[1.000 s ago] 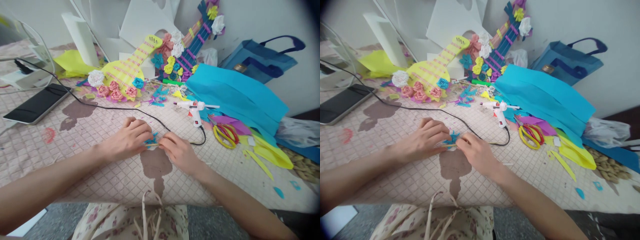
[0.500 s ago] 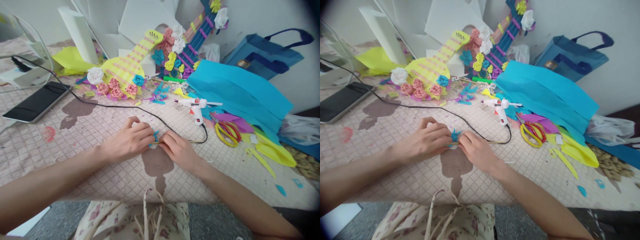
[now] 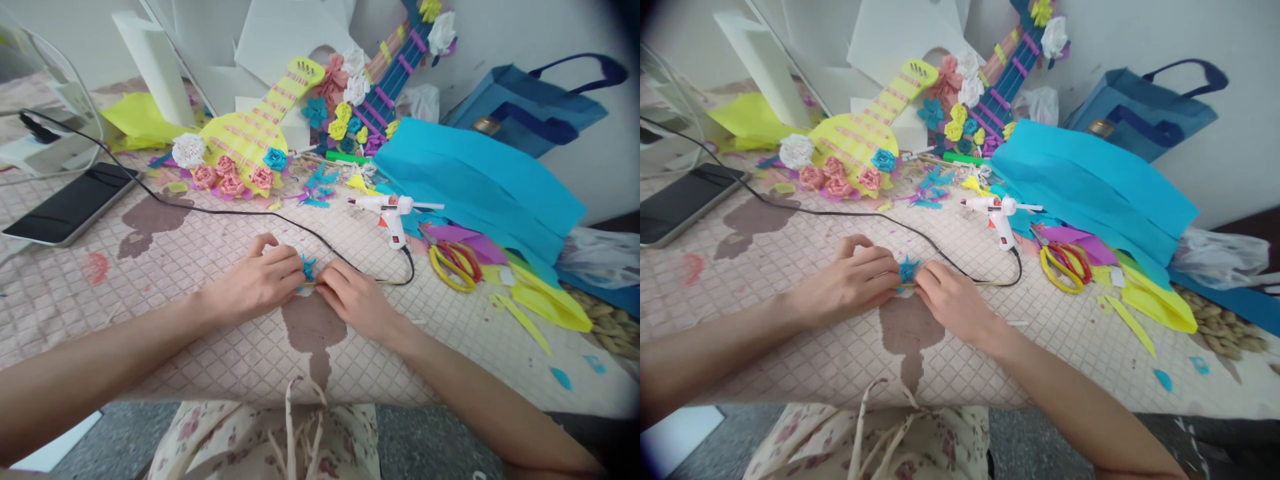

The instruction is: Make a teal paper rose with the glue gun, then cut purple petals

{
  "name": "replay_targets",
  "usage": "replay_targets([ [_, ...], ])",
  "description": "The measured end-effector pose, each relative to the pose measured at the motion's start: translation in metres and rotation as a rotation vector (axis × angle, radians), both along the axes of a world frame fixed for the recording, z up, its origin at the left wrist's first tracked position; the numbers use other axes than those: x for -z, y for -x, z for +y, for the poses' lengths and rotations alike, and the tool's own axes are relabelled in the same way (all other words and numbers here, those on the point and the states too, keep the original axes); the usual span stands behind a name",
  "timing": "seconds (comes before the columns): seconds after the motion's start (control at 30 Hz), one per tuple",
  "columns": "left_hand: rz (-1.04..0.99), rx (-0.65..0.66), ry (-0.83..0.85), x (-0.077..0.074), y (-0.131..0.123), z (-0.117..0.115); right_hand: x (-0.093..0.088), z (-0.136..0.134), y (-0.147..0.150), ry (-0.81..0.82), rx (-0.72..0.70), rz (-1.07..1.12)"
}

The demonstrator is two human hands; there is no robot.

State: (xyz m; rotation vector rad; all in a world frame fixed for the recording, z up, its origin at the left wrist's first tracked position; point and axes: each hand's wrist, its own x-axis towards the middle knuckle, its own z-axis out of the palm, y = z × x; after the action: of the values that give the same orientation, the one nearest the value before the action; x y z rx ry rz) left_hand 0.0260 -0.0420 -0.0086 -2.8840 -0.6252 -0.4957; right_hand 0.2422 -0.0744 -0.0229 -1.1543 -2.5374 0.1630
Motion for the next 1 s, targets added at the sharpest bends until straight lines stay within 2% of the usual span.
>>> replay_targets([
  [0.47, -0.051, -0.059, 0.040, 0.008, -0.001, 0.001, 0.001, 0.002, 0.003, -0.005, -0.009, 0.073],
  [0.77, -0.154, -0.128, 0.268, 0.008, 0.001, 0.002, 0.001, 0.001, 0.006, -0.139, 0.026, 0.079],
  [1.0, -0.168, -0.140, 0.346, 0.005, -0.003, -0.002, 0.006, 0.000, 0.014, -0.201, 0.039, 0.069],
])
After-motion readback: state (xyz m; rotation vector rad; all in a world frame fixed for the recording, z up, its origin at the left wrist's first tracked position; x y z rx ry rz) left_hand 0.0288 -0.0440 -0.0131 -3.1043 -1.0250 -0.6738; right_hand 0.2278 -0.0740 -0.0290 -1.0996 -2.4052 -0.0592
